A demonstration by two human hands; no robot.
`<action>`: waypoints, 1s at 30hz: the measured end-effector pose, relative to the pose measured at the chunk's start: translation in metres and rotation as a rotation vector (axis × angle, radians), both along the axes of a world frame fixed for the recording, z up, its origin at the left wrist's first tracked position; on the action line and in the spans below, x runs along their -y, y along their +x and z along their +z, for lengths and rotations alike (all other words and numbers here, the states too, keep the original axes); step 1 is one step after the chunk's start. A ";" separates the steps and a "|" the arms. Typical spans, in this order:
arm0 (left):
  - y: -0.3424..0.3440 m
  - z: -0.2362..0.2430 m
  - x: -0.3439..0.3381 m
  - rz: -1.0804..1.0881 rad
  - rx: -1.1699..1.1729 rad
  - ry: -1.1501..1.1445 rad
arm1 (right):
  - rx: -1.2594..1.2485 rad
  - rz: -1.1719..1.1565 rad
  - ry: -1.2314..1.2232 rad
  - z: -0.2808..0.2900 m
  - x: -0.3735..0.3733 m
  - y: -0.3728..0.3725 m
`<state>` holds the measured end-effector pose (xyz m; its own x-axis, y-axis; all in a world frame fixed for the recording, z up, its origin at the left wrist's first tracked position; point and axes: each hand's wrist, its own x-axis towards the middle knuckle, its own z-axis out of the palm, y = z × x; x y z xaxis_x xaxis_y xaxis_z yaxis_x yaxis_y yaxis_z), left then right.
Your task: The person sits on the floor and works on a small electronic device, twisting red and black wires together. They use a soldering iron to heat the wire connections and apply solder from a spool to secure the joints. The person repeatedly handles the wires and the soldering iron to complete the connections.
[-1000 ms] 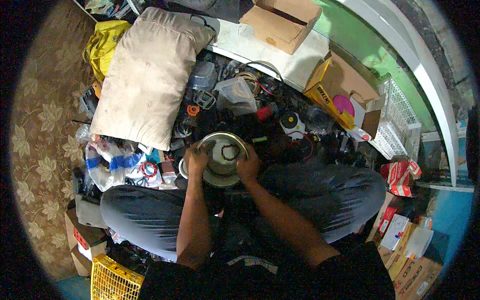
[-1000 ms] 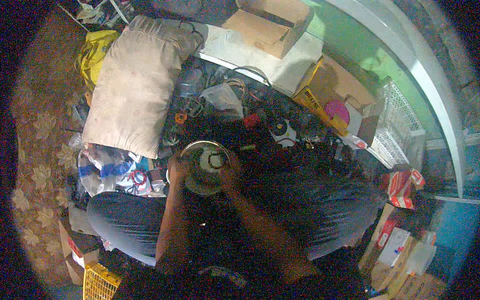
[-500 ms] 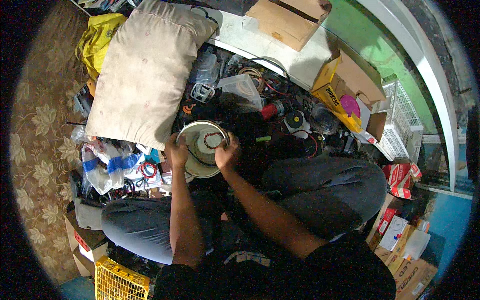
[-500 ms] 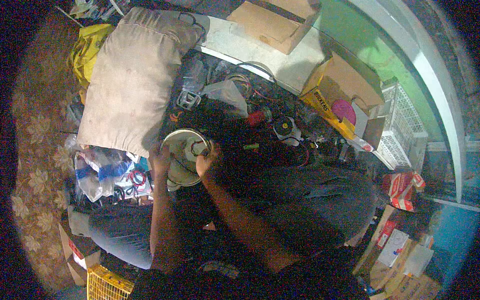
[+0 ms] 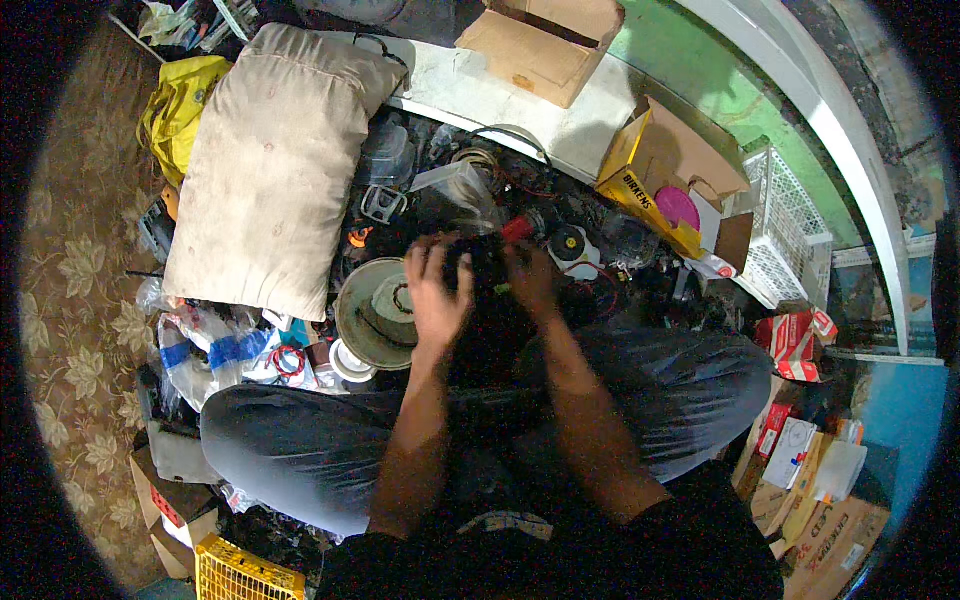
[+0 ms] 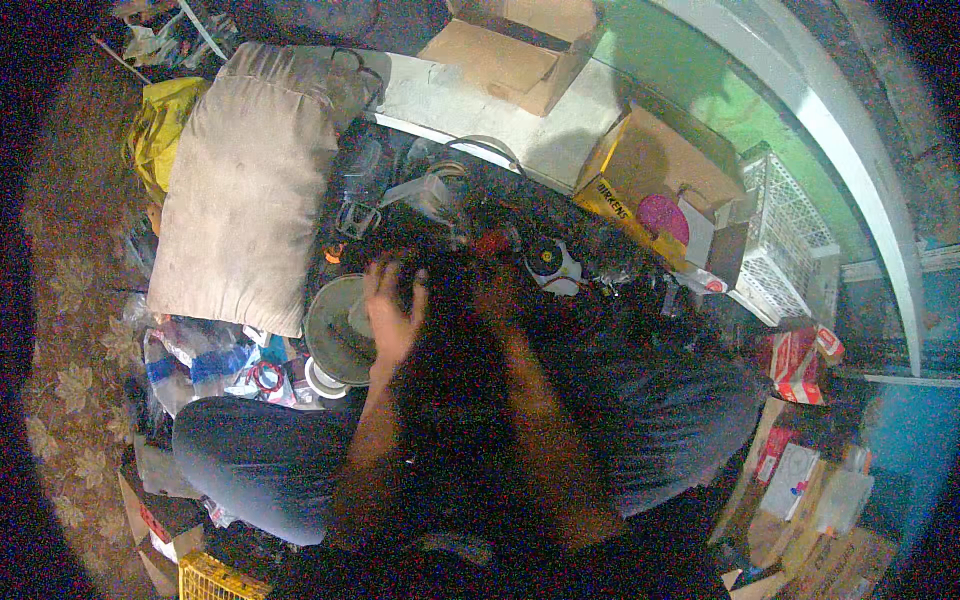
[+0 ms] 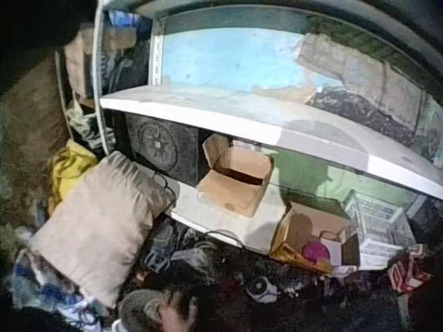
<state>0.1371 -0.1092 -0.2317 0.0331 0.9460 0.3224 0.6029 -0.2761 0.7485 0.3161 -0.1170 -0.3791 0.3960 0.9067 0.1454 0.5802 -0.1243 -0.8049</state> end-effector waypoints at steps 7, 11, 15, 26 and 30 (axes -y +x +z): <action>0.050 -0.044 -0.008 -0.276 -0.167 -0.079 | 0.140 -0.083 -0.077 0.031 -0.061 0.127; 0.068 -0.044 -0.018 -0.368 -0.278 -0.160 | 0.241 -0.148 -0.172 0.005 -0.074 0.147; 0.080 -0.063 -0.026 -0.426 -0.332 -0.269 | 0.113 -0.379 -0.282 -0.021 -0.069 0.140; 0.105 -0.093 -0.031 -0.464 -0.476 -0.479 | 0.325 -0.270 -0.279 -0.054 -0.032 0.089; 0.103 -0.097 -0.024 -0.456 -0.578 -0.537 | 0.484 -0.359 -0.083 -0.074 -0.027 0.074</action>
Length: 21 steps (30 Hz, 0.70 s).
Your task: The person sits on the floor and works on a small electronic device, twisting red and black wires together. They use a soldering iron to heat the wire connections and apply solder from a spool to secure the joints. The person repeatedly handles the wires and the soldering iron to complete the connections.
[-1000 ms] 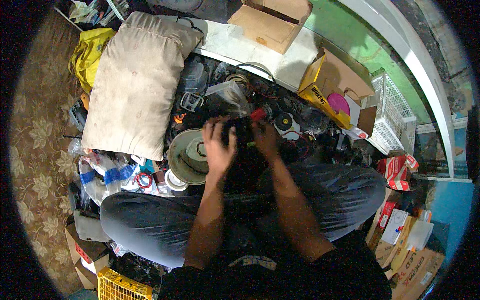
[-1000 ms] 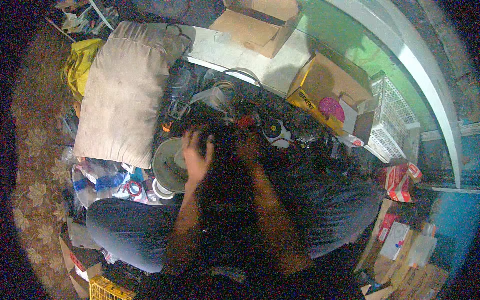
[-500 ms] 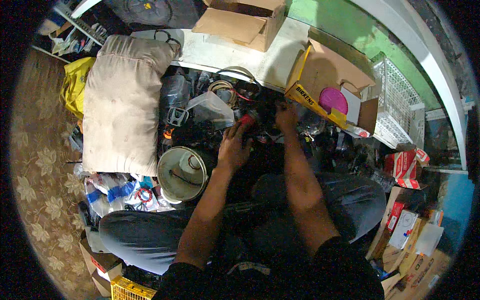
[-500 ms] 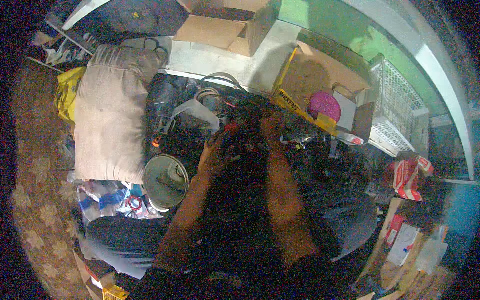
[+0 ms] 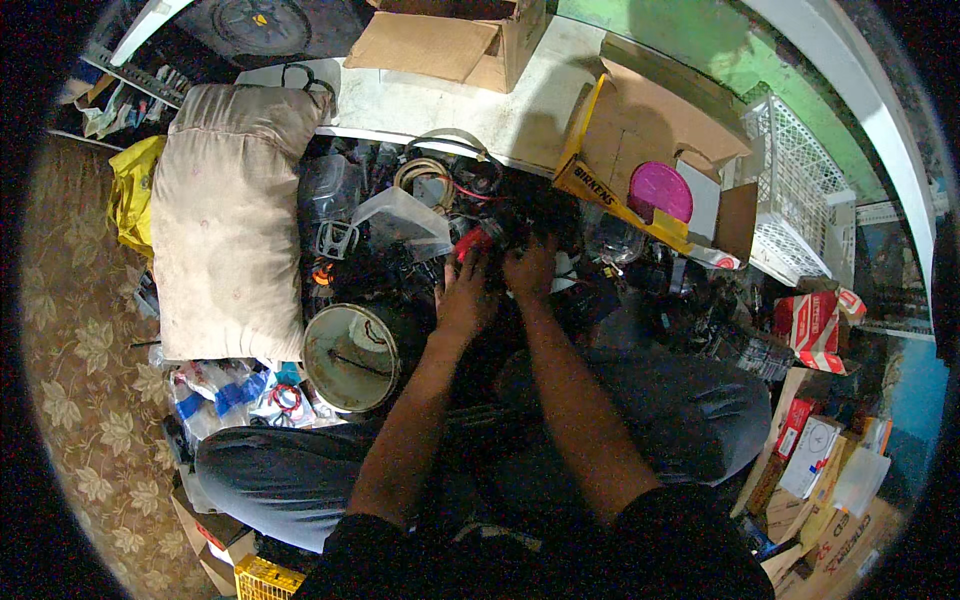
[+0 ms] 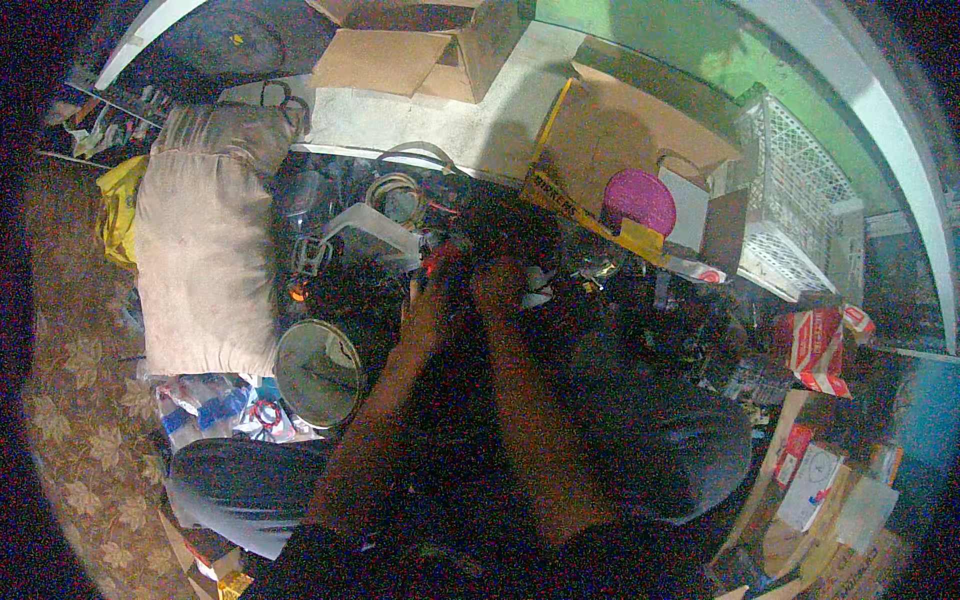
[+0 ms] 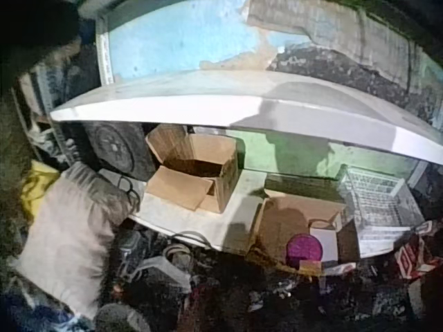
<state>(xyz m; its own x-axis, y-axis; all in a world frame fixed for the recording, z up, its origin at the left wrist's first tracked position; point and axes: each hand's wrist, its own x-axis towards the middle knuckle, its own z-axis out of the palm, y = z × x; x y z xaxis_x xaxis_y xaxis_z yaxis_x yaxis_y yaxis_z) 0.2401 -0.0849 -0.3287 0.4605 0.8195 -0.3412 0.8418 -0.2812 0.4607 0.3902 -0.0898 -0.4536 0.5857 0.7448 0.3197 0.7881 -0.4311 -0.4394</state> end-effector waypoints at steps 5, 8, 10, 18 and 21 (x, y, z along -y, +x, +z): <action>0.004 0.000 0.000 -0.093 -0.063 0.011 | -0.353 0.045 -0.350 -0.035 -0.005 0.042; -0.009 -0.019 0.009 -0.019 -0.010 -0.011 | -0.378 0.137 -0.363 0.050 -0.014 0.015; -0.003 -0.010 0.008 0.000 0.032 -0.033 | -0.282 0.120 -0.321 0.000 -0.014 0.027; -0.013 -0.045 -0.003 -0.070 -0.037 0.128 | -1.121 0.012 -0.498 -0.011 -0.041 0.061; -0.012 -0.022 -0.003 0.009 0.078 0.038 | -1.261 0.020 -0.334 -0.015 -0.041 0.068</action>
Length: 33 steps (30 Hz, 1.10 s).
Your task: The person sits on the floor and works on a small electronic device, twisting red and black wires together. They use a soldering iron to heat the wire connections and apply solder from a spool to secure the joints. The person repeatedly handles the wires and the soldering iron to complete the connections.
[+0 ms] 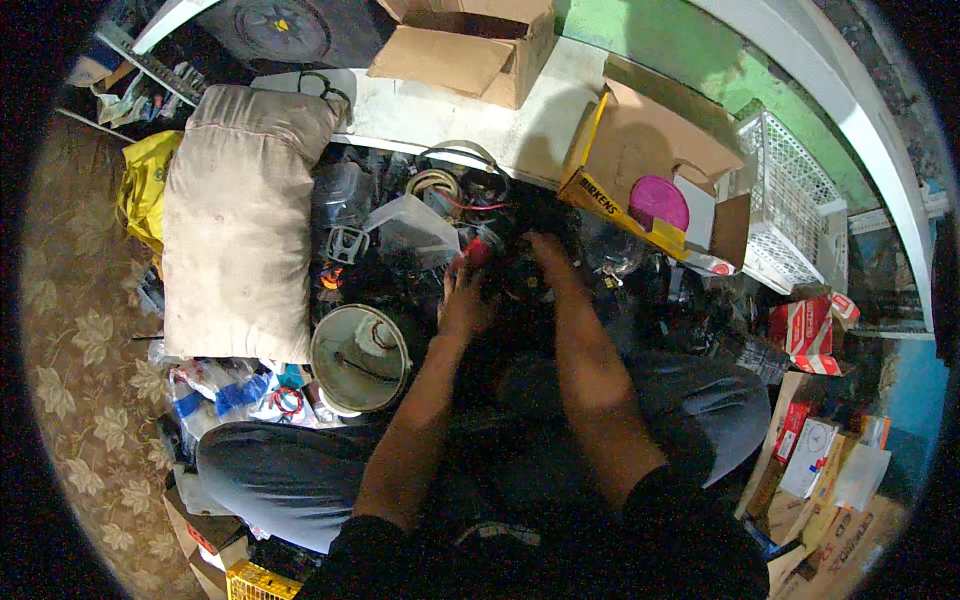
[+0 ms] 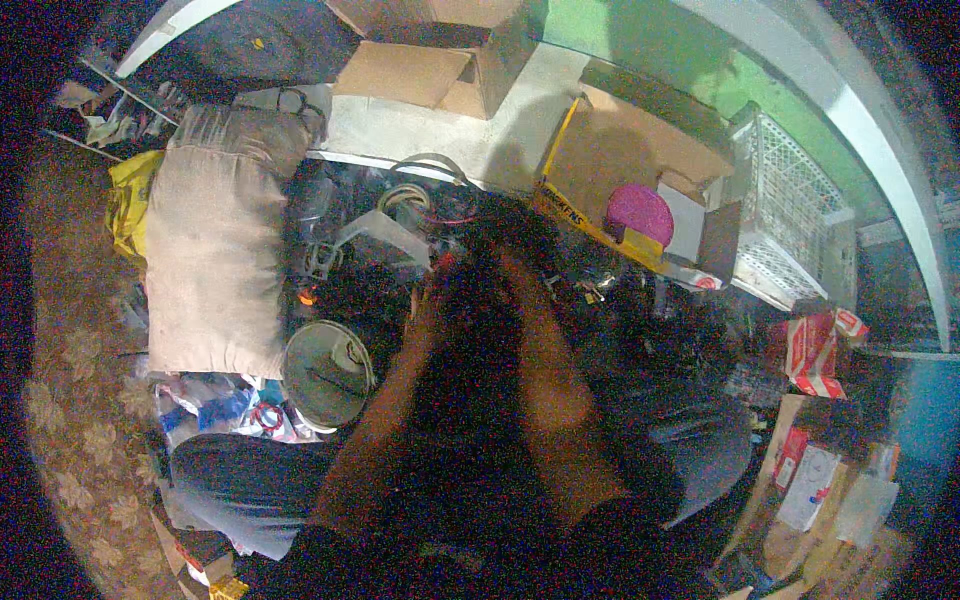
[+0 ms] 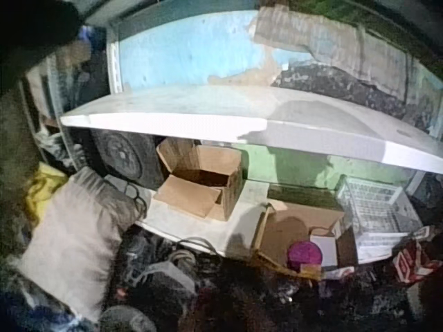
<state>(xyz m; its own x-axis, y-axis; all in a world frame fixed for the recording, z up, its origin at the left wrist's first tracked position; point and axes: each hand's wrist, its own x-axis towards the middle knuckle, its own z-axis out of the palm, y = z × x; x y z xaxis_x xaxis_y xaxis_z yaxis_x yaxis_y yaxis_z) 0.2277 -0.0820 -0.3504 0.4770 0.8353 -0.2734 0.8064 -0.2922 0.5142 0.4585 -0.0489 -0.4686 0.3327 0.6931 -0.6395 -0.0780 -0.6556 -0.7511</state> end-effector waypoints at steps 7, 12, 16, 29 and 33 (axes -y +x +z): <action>-0.007 -0.002 -0.005 0.113 0.527 0.078 | 0.463 0.331 0.222 0.153 -0.007 -0.018; 0.005 0.119 -0.024 0.119 0.825 0.107 | 0.315 0.377 0.611 0.316 0.011 -0.037; -0.004 0.202 -0.046 -0.105 0.907 0.241 | 0.445 0.584 0.780 0.409 0.028 -0.067; -0.043 0.344 -0.098 -0.612 0.793 -0.028 | 0.570 0.345 1.168 0.602 0.022 -0.089; -0.059 0.326 -0.094 -0.596 0.654 -0.233 | 0.360 0.220 1.276 0.611 0.020 -0.099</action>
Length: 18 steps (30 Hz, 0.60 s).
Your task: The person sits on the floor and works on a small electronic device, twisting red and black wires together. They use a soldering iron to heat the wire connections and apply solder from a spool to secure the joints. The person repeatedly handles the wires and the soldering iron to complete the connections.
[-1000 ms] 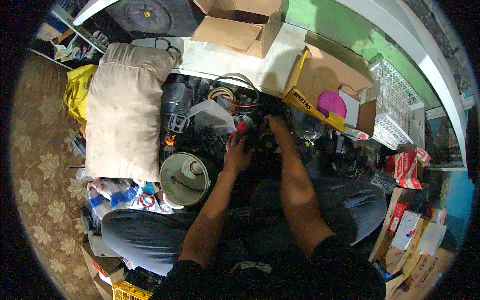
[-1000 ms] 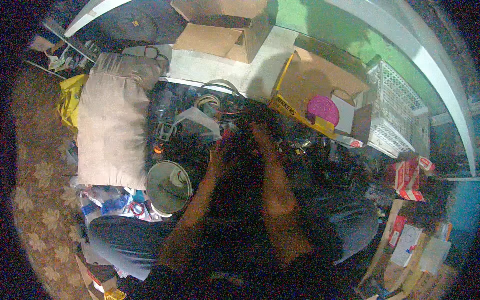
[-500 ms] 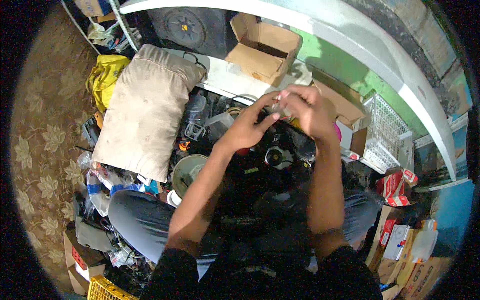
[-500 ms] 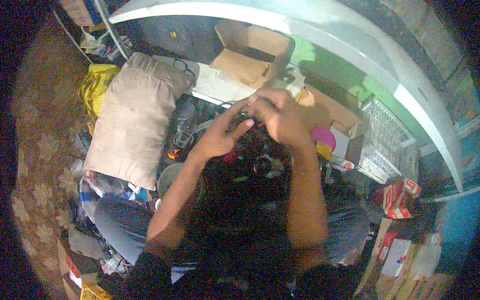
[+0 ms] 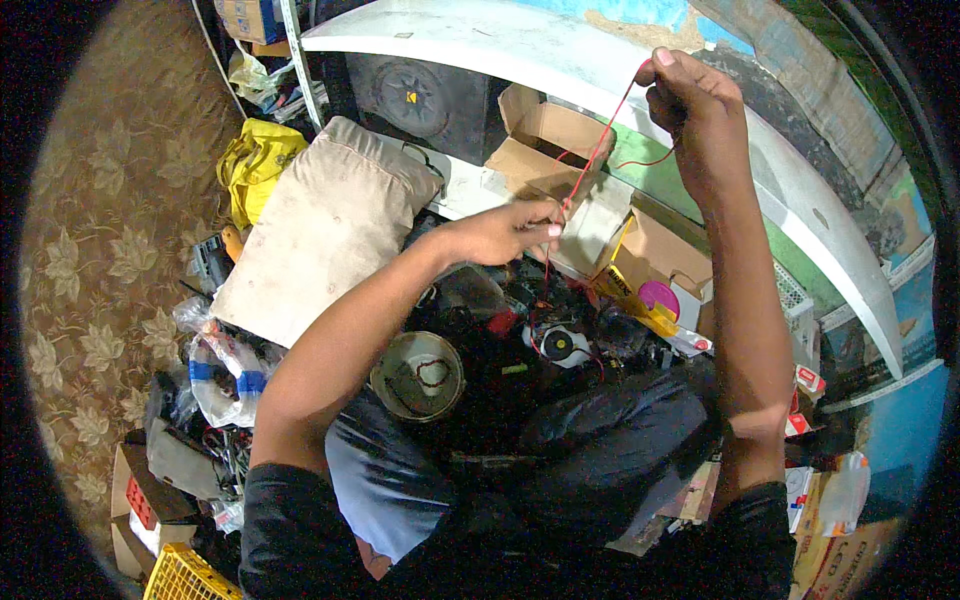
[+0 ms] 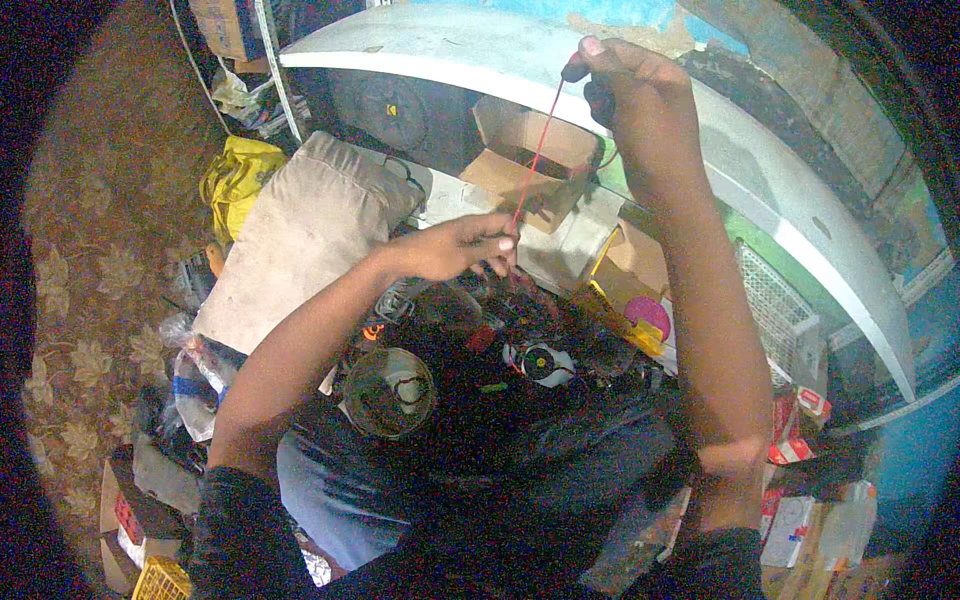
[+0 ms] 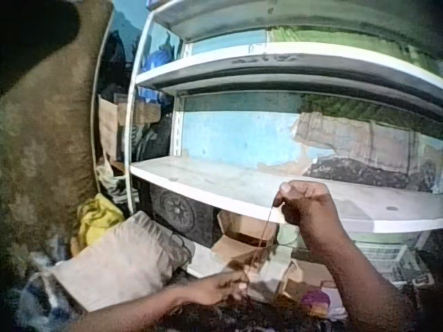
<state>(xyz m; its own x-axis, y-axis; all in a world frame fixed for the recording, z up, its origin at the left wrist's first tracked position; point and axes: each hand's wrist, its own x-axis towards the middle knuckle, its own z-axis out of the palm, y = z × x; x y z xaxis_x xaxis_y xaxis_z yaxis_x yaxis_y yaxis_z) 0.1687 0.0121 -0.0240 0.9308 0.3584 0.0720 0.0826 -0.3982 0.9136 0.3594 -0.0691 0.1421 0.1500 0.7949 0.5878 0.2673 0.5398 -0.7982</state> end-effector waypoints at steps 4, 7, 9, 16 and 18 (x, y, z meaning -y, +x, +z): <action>-0.024 -0.002 -0.006 0.107 0.019 0.007 | -0.068 -0.078 0.098 -0.012 -0.005 -0.015; -0.047 -0.002 -0.013 0.303 0.150 0.023 | 0.019 0.022 -0.058 -0.014 -0.022 -0.009; -0.057 -0.001 -0.015 0.484 0.275 -0.062 | 0.133 0.075 -0.199 -0.024 -0.043 0.000; -0.065 0.042 -0.022 0.705 0.769 -0.098 | 0.794 0.288 -0.273 -0.135 -0.090 -0.020; -0.064 0.044 -0.020 0.735 0.809 -0.087 | 0.703 0.463 -0.266 -0.149 -0.083 -0.046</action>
<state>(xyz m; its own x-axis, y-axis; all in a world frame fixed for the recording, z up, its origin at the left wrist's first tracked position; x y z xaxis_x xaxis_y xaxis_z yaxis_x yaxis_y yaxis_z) 0.1048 0.0319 0.0197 0.1764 0.8401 0.5130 -0.3636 -0.4287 0.8270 0.3132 0.0136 -0.0065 -0.5479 0.8097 0.2101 0.5440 0.5357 -0.6458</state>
